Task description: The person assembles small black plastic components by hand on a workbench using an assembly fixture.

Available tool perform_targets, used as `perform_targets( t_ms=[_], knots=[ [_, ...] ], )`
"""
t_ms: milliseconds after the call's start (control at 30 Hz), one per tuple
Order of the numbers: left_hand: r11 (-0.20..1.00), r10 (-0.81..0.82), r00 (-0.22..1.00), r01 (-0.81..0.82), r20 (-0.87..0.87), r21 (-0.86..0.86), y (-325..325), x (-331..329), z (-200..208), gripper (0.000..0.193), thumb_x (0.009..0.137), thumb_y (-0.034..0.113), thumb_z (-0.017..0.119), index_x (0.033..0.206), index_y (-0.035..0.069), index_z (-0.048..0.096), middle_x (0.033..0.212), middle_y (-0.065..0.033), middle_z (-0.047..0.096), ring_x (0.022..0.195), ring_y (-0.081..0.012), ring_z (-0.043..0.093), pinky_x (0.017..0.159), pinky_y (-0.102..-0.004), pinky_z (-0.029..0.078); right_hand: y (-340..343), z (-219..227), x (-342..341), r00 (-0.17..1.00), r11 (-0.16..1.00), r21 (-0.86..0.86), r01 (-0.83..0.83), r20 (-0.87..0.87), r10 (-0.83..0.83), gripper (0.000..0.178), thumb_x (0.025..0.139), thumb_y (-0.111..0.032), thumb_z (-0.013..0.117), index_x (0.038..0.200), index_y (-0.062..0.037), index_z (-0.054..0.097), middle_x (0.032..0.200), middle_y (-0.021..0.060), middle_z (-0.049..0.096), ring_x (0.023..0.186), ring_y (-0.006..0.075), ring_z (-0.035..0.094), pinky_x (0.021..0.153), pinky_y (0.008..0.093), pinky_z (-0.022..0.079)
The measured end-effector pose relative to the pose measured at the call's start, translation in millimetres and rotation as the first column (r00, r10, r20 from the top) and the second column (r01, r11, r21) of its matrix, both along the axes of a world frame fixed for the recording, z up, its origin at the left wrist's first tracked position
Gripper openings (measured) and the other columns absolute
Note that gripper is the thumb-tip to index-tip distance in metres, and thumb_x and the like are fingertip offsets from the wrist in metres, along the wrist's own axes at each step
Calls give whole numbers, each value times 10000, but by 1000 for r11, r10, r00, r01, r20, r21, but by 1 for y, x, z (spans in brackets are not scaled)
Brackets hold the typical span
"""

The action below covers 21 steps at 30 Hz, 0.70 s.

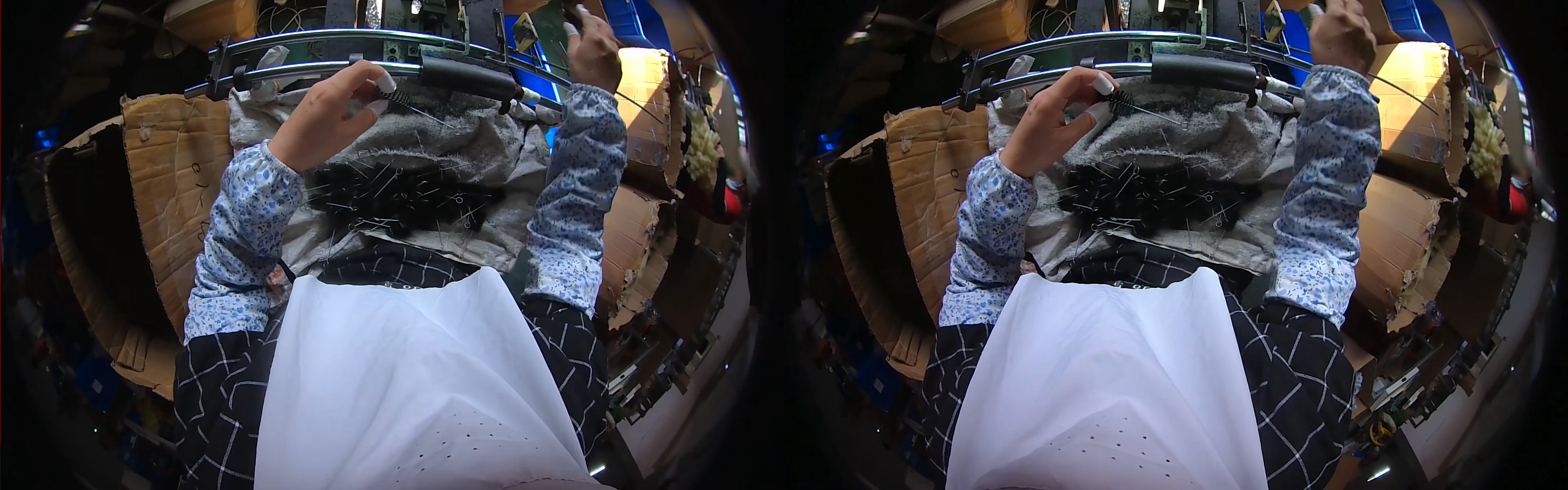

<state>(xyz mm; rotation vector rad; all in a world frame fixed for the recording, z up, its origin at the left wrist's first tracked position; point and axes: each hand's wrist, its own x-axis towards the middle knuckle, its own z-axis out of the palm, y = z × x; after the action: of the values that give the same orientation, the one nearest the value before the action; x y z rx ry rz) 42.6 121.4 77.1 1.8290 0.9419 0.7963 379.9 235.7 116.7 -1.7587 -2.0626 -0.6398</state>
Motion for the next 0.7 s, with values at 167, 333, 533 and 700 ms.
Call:
perform_targets(
  t_ms=[167,333,533,700],
  knots=[
    [993,79,996,-82,49,81,-4,14,2,334,747,-62,559,1051,42,465,989,-62,555,888,-162,572,774,-258,467,-86,-1,-121,719,352,-642,-681,-678,153,308,839,-331,512,1058,-121,562,825,125,610,778,289,592,681,392,460],
    [967,214,969,-228,125,112,-10,7,1,294,747,4,590,1016,44,477,871,-87,564,806,-182,594,667,-268,484,-94,-21,-140,698,573,-484,-662,-676,236,204,814,-173,547,992,-87,594,852,107,615,782,269,594,690,367,478],
    [948,-96,873,-66,-479,-311,-34,-39,-13,330,745,89,567,1043,21,441,899,-159,553,842,-282,565,719,-352,448,-10,-47,-79,996,996,-16,-90,18,90,169,785,-169,558,930,-172,645,835,-3,600,767,197,573,654,329,476],
    [935,-190,843,-1,-503,-355,-61,-44,-52,361,720,89,582,1044,-7,453,1007,-225,515,952,-342,502,803,-375,416,8,-63,-83,972,998,-62,1,235,14,216,799,-132,536,971,-202,646,892,-6,596,801,188,576,663,318,478]
  ],
)
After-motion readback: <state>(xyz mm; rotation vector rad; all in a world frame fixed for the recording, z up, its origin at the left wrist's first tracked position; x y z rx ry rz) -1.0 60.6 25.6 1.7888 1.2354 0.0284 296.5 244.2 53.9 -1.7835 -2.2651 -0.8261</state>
